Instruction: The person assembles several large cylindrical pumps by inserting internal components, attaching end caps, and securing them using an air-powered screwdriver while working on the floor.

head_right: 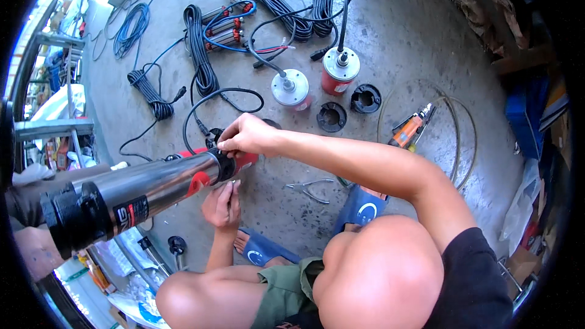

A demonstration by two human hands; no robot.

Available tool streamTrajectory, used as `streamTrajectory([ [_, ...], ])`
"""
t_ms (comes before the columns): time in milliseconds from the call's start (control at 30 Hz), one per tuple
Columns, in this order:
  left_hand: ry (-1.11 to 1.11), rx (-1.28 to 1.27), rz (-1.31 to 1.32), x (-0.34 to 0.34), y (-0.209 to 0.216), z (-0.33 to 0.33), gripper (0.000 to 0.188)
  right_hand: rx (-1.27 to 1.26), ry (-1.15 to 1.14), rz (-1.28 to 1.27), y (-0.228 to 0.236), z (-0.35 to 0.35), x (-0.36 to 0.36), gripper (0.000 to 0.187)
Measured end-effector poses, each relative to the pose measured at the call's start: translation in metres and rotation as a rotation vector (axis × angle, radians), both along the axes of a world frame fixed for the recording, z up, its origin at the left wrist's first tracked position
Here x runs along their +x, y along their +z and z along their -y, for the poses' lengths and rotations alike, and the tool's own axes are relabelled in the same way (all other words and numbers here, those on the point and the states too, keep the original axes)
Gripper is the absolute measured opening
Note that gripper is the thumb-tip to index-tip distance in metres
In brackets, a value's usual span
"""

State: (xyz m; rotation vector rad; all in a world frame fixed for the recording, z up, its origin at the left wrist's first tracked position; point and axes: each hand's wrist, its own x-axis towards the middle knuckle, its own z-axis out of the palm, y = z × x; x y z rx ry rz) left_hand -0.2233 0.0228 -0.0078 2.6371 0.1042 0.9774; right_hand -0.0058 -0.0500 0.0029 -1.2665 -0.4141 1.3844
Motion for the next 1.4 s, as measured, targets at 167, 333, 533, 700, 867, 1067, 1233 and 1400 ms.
streamTrajectory([
  [167, 0.158, -0.024, 0.068, 0.002, -0.016, 0.013, 0.025, 0.043, 0.141, 0.517, 0.004, -0.01, 0.009, 0.028],
  [333, 0.228, 0.002, 0.098, 0.009, -0.017, 0.008, 0.014, 0.152, 0.262, 0.907, 0.007, -0.027, 0.008, 0.024],
  [533, 0.236, 0.019, 0.104, 0.017, -0.014, 0.01, 0.011, 0.023, 0.184, 0.765, 0.002, -0.011, 0.015, 0.036],
  [700, 0.225, -0.001, 0.058, 0.024, -0.016, 0.008, 0.014, 0.035, 0.033, 0.638, -0.006, 0.013, 0.013, 0.034],
  [867, 0.186, -0.019, -0.063, -0.011, -0.012, -0.002, 0.021, -0.028, 0.04, 0.472, 0.01, 0.031, -0.011, 0.033],
  [1067, 0.346, -0.062, 0.008, -0.083, -0.019, -0.035, 0.039, -0.239, 0.345, 0.396, -0.017, 0.075, -0.07, 0.023],
  [1233, 1.704, -0.861, 0.153, -0.254, -0.103, -0.129, 0.055, -0.293, 0.562, 0.456, -0.025, 0.093, -0.102, 0.022],
  [1400, 2.136, -1.349, 0.681, -0.478, -0.151, -0.209, 0.067, -0.188, 0.858, 0.649, -0.009, 0.072, -0.119, 0.023],
])
